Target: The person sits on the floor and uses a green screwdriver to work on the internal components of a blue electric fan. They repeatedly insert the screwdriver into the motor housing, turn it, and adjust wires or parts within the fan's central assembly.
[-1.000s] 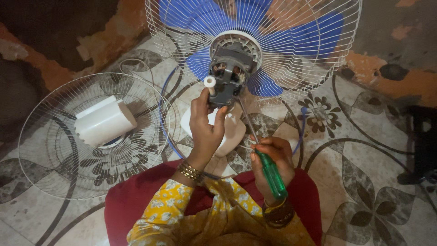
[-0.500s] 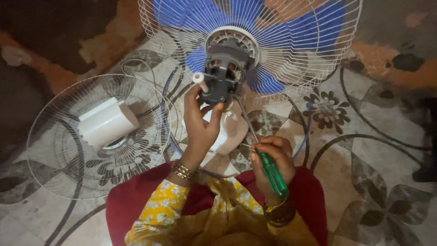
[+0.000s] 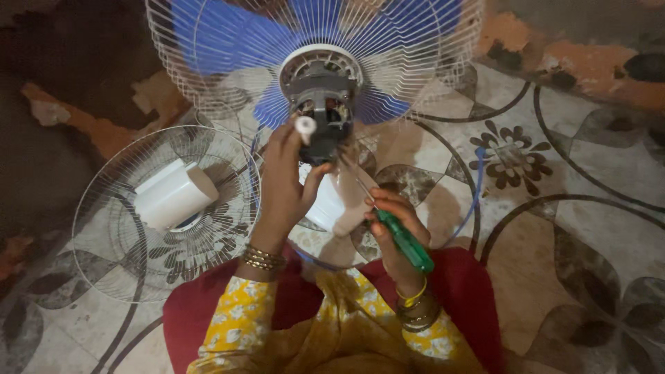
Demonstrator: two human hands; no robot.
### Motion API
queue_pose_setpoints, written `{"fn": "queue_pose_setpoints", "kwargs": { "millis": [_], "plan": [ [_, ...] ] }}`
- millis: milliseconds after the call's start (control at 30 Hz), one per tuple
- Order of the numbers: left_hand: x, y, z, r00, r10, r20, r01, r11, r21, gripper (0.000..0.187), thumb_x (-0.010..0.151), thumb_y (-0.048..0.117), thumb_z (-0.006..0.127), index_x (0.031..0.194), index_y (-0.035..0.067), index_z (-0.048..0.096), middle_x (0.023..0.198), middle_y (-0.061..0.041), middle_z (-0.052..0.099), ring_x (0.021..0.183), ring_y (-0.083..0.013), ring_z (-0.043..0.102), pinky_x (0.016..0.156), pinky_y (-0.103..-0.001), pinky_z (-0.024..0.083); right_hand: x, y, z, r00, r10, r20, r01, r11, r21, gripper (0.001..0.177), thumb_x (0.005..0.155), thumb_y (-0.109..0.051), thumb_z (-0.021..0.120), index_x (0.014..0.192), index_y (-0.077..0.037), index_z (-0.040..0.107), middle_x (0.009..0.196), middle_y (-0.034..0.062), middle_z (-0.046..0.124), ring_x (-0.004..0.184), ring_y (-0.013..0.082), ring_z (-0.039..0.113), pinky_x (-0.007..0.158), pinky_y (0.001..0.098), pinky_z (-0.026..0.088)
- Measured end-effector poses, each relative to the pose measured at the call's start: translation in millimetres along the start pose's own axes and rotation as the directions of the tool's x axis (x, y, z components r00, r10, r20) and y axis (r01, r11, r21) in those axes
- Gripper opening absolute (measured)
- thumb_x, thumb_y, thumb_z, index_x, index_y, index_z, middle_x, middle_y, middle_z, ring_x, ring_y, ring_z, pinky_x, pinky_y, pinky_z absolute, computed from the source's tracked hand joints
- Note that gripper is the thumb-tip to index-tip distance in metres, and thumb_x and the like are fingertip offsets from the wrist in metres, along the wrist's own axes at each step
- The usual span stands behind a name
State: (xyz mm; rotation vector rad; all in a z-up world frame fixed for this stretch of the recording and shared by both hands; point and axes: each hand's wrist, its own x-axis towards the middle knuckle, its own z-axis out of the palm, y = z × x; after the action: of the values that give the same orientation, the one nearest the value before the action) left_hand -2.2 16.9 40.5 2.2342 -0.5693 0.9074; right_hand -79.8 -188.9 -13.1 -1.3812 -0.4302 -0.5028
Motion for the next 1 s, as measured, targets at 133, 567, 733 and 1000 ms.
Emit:
{"fn": "queue_pose_setpoints", "kwargs": {
  "millis": [133, 567, 733, 1000],
  "plan": [
    [-5, 7, 4, 0.999, -0.042, -0.005, 0.042, 0.997, -0.068, 0.066, 0.097, 0.031, 0.074, 0.148, -0.001, 0.046, 0.153, -0.025, 0.047, 0.138, -0.0426, 0.050, 0.114, -0.044, 0.045, -5, -13, -9, 0.996, -0.060, -0.072, 0.056, 0.996, -0.068, 0.028, 0.102, -0.016, 0.064, 0.122, 0.004, 0.060, 0.131, 0.0168, 0.060, 0.114, 0.0246, 0.068, 0.096, 0.0337, 0.062],
    [-15, -17, 13, 0.982, -0.168, -0.091, 0.149, 0.971, -0.189, 0.067, 0.099, 0.035, 0.070, 0.152, 0.001, 0.045, 0.151, -0.023, 0.046, 0.143, -0.0382, 0.048, 0.119, -0.046, 0.043, -14, -7, -7, 0.981, -0.174, -0.086, 0.164, 0.980, -0.113, 0.030, 0.092, 0.000, 0.075, 0.117, -0.001, 0.058, 0.123, 0.0151, 0.061, 0.105, 0.0233, 0.066, 0.095, 0.0329, 0.059],
    [-27, -23, 22, 0.937, -0.346, -0.057, 0.288, 0.852, -0.437, 0.091, 0.094, 0.038, 0.075, 0.158, 0.002, 0.022, 0.151, -0.023, 0.035, 0.139, -0.0318, 0.050, 0.113, -0.043, 0.049, -12, -2, -8, 0.986, -0.140, -0.092, 0.136, 0.990, -0.048, 0.038, 0.084, 0.008, 0.078, 0.116, 0.000, 0.059, 0.123, 0.0211, 0.070, 0.106, 0.0245, 0.073, 0.089, 0.0342, 0.064],
    [-106, 65, 77, 0.519, -0.795, 0.314, 0.515, -0.002, -0.857, 0.049, 0.102, 0.039, 0.058, 0.134, 0.004, 0.050, 0.124, -0.013, 0.060, 0.113, -0.0211, 0.063, 0.093, -0.038, 0.056, -17, -12, -5, 0.937, -0.344, -0.064, 0.316, 0.911, -0.265, 0.036, 0.084, 0.007, 0.081, 0.109, -0.004, 0.058, 0.124, 0.0198, 0.070, 0.110, 0.0266, 0.072, 0.093, 0.0326, 0.062]
  ]
}}
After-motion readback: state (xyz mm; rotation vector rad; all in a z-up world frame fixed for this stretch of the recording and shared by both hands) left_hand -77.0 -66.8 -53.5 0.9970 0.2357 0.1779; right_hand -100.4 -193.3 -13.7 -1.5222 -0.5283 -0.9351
